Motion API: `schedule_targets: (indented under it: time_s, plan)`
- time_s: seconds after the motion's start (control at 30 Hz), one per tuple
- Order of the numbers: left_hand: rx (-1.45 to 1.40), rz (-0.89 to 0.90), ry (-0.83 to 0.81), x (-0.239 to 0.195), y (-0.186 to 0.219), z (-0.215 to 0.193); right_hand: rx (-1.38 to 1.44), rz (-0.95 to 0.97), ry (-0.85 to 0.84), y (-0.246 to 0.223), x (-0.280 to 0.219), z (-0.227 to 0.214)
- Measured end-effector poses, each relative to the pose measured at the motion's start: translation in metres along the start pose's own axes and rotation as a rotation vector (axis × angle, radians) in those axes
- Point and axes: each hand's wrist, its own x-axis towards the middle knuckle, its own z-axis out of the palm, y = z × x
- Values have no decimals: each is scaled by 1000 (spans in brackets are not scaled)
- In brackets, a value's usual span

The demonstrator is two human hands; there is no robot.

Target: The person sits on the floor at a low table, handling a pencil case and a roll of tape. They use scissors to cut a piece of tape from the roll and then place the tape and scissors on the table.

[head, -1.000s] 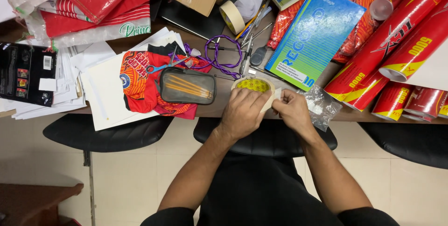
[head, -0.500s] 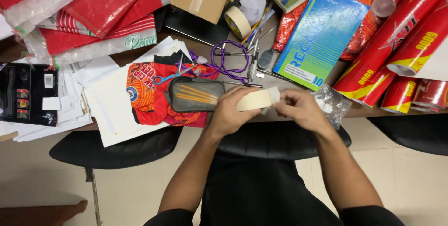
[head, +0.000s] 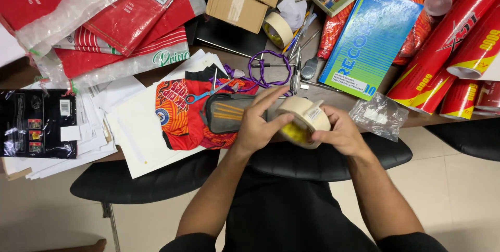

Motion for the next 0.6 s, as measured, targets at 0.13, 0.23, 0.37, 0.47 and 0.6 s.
schedule_targets:
  time_s: [0.13,0.23,0.37,0.47,0.6]
  plan:
    - [178,111,151,-2,11,-1,-40,60,111,13,1,-2]
    - [338,160,160,-4,15,1,3,16,106,2,3,7]
    - [323,187,137,-1,24,8,-177,-27,108,5,0,4]
    - [337,173,147,1,28,13,-354,-88,85,-3,-2,7]
    - [358,142,167,1,27,22,-592,28,137,-23,-3,18]
